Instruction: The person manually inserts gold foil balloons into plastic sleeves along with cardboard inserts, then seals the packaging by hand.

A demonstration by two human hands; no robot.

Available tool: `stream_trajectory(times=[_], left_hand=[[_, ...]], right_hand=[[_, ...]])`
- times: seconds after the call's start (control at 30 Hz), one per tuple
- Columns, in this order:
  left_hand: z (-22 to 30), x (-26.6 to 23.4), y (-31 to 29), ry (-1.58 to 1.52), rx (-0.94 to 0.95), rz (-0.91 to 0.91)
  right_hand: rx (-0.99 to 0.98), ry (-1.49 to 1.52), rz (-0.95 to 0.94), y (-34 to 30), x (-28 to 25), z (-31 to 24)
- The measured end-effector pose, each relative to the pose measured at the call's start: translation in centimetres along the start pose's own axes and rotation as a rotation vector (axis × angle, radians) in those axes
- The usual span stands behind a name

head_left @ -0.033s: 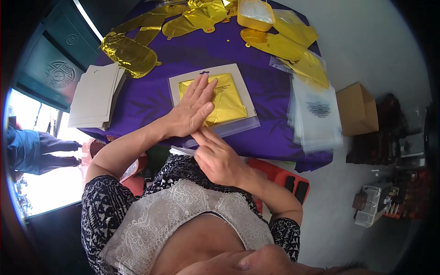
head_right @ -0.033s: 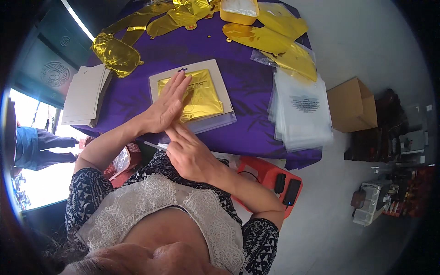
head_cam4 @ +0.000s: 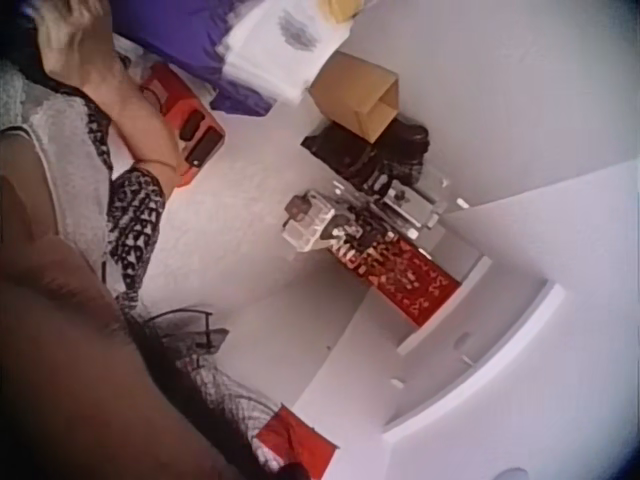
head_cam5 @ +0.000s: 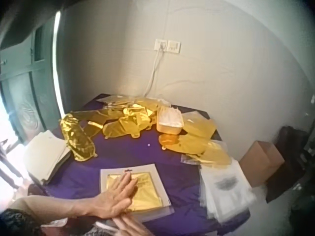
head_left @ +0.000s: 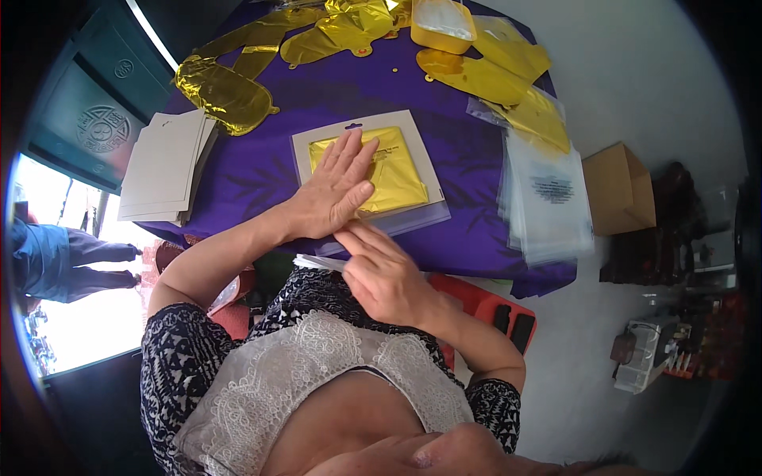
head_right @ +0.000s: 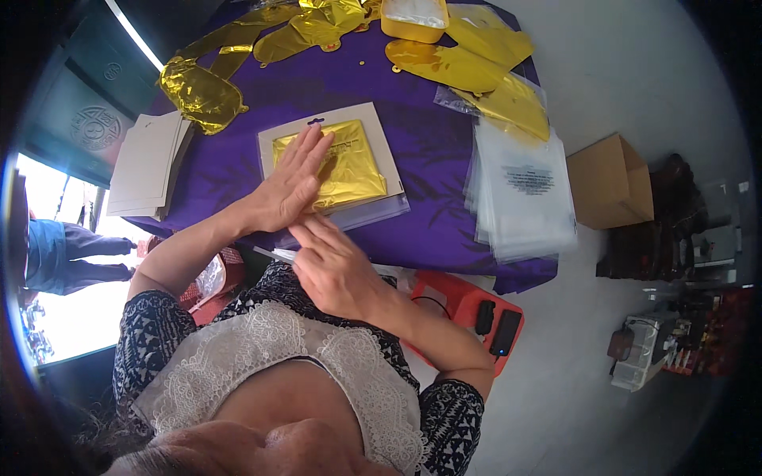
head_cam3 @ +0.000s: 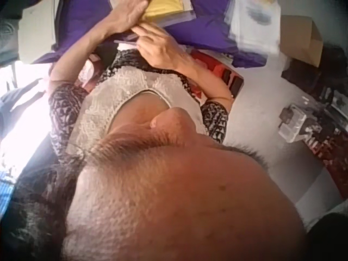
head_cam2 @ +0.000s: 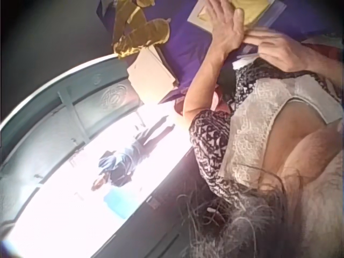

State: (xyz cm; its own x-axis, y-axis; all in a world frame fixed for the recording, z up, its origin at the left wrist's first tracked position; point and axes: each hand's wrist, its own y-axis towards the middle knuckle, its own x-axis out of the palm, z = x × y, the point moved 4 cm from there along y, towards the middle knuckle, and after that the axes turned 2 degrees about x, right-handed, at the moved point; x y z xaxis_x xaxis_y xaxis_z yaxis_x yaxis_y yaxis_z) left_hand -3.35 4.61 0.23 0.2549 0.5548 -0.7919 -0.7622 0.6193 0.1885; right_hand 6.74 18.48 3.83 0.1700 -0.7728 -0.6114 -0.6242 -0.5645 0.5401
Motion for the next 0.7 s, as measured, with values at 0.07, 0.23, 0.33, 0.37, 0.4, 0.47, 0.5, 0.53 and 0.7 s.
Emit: stream_trajectory(times=[0.07,0.23,0.33,0.37,0.4,0.47,0.5,0.53,0.7], left_hand=[[0.5,0.5,0.1,0.182,0.011,-0.019],[2.1,1.2,0.4,0.597,0.024,-0.069],[2.2,1.2,0.4,0.607,0.062,-0.001],[2.4,1.1,0.5,0.601,0.064,-0.003],[2.5,1.0,0.5,0.631,0.057,-0.016],[2.6,1.1,0.5,0.658,0.048,-0.029],[2.5,1.1,0.6,0.652,0.041,-0.031],[2.5,1.2,0.6,0.647,0.034,-0.033],[2.5,1.1,0.4,0.635,0.032,-0.035]], right_hand=[[0.108,-0.033,-0.024,-1.3,-2.3,-0.2],[0.412,-0.359,0.074,-4.9,-7.6,1.6],[0.514,-0.492,0.057,-6.2,-9.1,2.5],[0.548,-0.550,0.049,-6.6,-9.3,2.9],[0.532,-0.573,0.058,-6.7,-9.3,3.1],[0.541,-0.592,0.020,-6.6,-9.2,3.4],[0.544,-0.610,-0.014,-6.4,-9.1,3.5],[0.546,-0.611,-0.018,-6.2,-9.0,3.7],[0.493,-0.630,-0.085,-5.4,-8.2,4.4]])
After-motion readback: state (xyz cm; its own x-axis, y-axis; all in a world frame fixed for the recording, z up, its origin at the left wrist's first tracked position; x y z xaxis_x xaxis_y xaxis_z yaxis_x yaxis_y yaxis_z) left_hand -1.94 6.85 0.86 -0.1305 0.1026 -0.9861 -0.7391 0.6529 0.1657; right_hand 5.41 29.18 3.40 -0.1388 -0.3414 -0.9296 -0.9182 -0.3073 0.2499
